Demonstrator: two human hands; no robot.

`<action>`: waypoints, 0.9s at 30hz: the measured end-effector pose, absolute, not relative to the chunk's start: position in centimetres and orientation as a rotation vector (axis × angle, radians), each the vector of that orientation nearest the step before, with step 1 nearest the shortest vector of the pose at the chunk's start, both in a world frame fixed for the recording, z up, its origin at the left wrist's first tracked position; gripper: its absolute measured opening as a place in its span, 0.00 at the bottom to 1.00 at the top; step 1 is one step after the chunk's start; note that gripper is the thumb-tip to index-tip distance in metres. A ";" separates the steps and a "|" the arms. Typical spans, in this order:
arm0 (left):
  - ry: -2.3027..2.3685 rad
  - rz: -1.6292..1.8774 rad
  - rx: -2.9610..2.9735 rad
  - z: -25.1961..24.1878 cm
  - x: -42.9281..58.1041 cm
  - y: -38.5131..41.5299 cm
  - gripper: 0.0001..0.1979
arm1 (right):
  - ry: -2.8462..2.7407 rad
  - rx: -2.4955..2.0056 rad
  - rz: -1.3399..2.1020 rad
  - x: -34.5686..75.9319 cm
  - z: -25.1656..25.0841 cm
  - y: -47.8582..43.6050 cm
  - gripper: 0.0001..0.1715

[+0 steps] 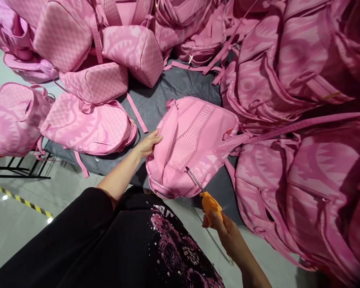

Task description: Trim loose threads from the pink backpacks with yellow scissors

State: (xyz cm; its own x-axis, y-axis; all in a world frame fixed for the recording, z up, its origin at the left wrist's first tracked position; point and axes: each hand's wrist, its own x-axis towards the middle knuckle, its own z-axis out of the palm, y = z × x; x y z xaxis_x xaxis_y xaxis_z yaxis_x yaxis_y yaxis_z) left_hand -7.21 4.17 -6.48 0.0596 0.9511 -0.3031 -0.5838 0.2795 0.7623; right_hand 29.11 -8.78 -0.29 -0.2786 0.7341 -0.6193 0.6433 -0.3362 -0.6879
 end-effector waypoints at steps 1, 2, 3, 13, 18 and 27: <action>0.892 1.237 0.511 -6.7 -7.1 4.3 0.38 | -1.766 -1.827 1.711 29.0 -0.3 -8.7 0.41; 0.890 1.241 0.506 -7.0 -7.1 4.4 0.39 | -1.770 -1.826 1.715 29.0 -0.3 -8.6 0.41; 0.891 1.250 0.500 -7.3 -7.1 4.4 0.39 | -1.776 -1.832 1.713 29.1 -0.3 -8.5 0.40; 1.708 1.156 1.139 -7.5 -6.4 4.7 0.38 | -1.605 -1.972 1.631 29.4 -0.6 -10.9 0.42; 1.428 0.597 2.286 -6.2 -3.6 -0.4 0.40 | -1.234 -1.957 1.749 28.9 0.2 -15.1 0.42; 0.921 -0.253 2.659 -9.1 -0.9 -4.0 0.55 | -1.086 -2.018 1.852 22.5 -1.3 -24.0 0.38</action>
